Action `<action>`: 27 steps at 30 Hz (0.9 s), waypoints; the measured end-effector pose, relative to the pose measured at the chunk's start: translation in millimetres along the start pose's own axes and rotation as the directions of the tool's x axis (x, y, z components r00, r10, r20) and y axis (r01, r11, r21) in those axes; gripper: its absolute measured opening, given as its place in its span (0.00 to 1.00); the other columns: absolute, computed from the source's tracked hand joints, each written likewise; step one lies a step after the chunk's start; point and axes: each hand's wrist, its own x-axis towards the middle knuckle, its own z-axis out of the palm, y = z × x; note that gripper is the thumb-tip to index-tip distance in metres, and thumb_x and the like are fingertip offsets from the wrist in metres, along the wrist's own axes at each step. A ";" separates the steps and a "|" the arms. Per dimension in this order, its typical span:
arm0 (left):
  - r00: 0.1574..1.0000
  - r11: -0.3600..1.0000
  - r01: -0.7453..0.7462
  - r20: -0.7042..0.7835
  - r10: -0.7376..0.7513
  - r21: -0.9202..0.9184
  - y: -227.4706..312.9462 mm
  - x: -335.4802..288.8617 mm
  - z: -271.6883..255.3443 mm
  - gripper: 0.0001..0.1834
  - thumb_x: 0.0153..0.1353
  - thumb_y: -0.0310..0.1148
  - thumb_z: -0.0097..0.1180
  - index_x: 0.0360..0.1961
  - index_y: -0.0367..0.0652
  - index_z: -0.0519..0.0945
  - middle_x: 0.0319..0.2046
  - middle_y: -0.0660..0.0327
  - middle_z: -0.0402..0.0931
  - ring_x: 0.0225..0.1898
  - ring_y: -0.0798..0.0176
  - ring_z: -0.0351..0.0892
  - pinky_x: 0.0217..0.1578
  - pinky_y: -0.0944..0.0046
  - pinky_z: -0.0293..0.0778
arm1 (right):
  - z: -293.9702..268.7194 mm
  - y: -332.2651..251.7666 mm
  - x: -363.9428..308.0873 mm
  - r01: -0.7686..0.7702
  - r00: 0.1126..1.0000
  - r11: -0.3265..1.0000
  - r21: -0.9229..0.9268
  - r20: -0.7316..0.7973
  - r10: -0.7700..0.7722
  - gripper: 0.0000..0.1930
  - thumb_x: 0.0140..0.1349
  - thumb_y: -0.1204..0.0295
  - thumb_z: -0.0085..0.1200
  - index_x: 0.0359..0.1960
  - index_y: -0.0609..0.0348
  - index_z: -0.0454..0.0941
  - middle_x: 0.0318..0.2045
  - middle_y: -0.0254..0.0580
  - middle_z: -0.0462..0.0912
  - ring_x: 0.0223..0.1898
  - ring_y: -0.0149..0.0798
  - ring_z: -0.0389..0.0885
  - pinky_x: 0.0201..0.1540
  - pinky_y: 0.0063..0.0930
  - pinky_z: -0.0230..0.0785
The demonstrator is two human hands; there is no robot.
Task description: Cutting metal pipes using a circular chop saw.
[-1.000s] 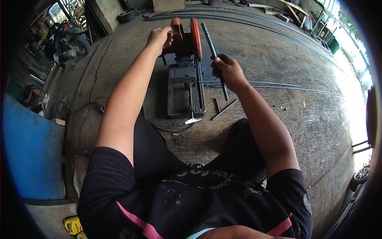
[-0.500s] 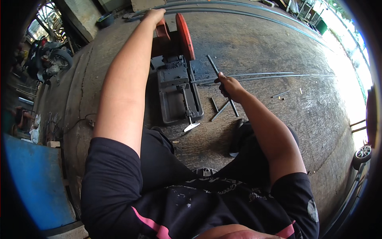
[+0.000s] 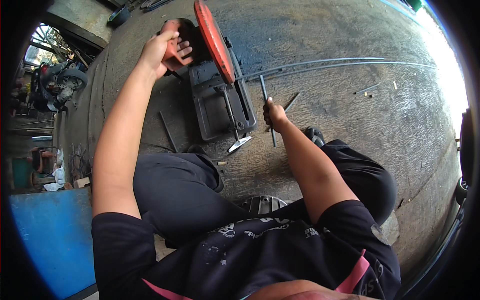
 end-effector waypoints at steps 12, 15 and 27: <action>0.995 0.996 -0.008 -0.098 0.017 0.092 -20.0 -20.8 11.6 0.19 0.60 0.37 0.59 0.45 0.35 0.71 0.37 0.58 0.74 0.38 0.61 0.79 0.42 0.62 0.80 | 20.0 -0.9 6.5 -0.027 0.999 0.992 -0.127 0.026 0.030 0.26 0.68 0.45 0.40 0.18 0.50 0.67 0.11 0.28 0.61 0.10 0.29 0.55 0.14 0.28 0.45; 0.996 0.996 0.030 -0.086 -0.023 0.083 -18.8 -19.2 8.4 0.17 0.59 0.36 0.58 0.44 0.35 0.72 0.37 0.57 0.74 0.38 0.62 0.79 0.42 0.63 0.80 | 24.1 -3.3 5.1 0.038 0.997 0.965 -0.260 -0.058 -0.055 0.28 0.67 0.43 0.41 0.22 0.55 0.73 0.14 0.32 0.67 0.14 0.31 0.63 0.16 0.28 0.53; 0.984 0.962 -0.051 -0.151 0.094 0.268 -20.2 -17.9 9.5 0.18 0.59 0.34 0.54 0.47 0.35 0.73 0.40 0.58 0.77 0.33 0.65 0.78 0.34 0.67 0.77 | 33.6 -0.8 6.9 0.033 0.998 0.945 -0.326 -0.030 -0.046 0.27 0.69 0.44 0.39 0.18 0.48 0.66 0.12 0.27 0.60 0.11 0.27 0.57 0.14 0.26 0.47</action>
